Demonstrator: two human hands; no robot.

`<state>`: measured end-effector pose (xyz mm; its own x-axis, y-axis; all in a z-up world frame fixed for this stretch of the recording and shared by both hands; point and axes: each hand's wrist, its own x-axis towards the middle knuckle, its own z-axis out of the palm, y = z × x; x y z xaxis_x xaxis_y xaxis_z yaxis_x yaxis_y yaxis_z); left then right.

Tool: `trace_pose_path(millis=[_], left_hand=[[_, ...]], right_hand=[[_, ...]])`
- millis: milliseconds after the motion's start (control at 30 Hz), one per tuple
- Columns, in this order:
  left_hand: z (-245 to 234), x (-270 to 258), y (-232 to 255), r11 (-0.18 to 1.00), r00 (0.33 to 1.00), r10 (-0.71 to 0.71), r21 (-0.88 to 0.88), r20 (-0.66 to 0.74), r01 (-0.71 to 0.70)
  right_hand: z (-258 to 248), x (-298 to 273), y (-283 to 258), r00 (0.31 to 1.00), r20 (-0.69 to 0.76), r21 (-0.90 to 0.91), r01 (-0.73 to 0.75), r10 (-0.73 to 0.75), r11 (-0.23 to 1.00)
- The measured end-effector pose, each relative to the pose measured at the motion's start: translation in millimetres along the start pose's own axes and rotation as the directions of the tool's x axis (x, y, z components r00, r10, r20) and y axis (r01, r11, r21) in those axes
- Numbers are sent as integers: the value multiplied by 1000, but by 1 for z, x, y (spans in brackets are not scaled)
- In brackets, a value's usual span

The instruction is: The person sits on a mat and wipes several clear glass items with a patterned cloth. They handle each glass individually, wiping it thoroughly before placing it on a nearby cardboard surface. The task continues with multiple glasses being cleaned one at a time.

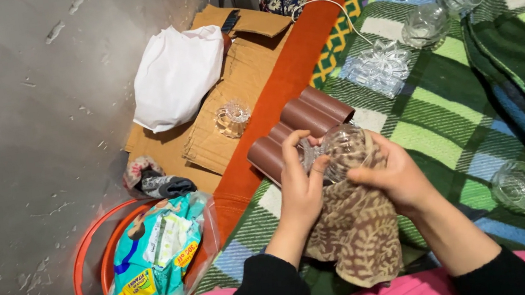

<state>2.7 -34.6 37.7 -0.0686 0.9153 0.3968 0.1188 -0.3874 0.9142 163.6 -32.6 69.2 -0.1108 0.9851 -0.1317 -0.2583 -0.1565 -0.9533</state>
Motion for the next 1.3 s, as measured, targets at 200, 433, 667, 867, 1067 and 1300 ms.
trace_pose_path(millis=[200,433,667,867,1067,1300], left_hand=[[-10,4,-6,918,937,-346,-192,39,347],[-6,4,20,991,990,-121,57,72,117],[-5,1,16,990,990,-139,-15,13,139],[-3,3,3,908,913,-407,-118,-32,401],[-6,6,17,948,955,-296,-120,15,295],[-8,2,16,970,988,-133,-195,80,146]], right_hand=[[-6,2,14,913,218,-752,383,-346,537],[-5,3,9,986,-38,-255,145,-160,956],[-2,-1,-1,999,17,-79,32,-31,996],[-4,1,1,924,221,-691,375,-313,618],[-1,3,5,992,24,-154,123,-120,980],[-4,3,-6,995,53,190,-95,86,977]])
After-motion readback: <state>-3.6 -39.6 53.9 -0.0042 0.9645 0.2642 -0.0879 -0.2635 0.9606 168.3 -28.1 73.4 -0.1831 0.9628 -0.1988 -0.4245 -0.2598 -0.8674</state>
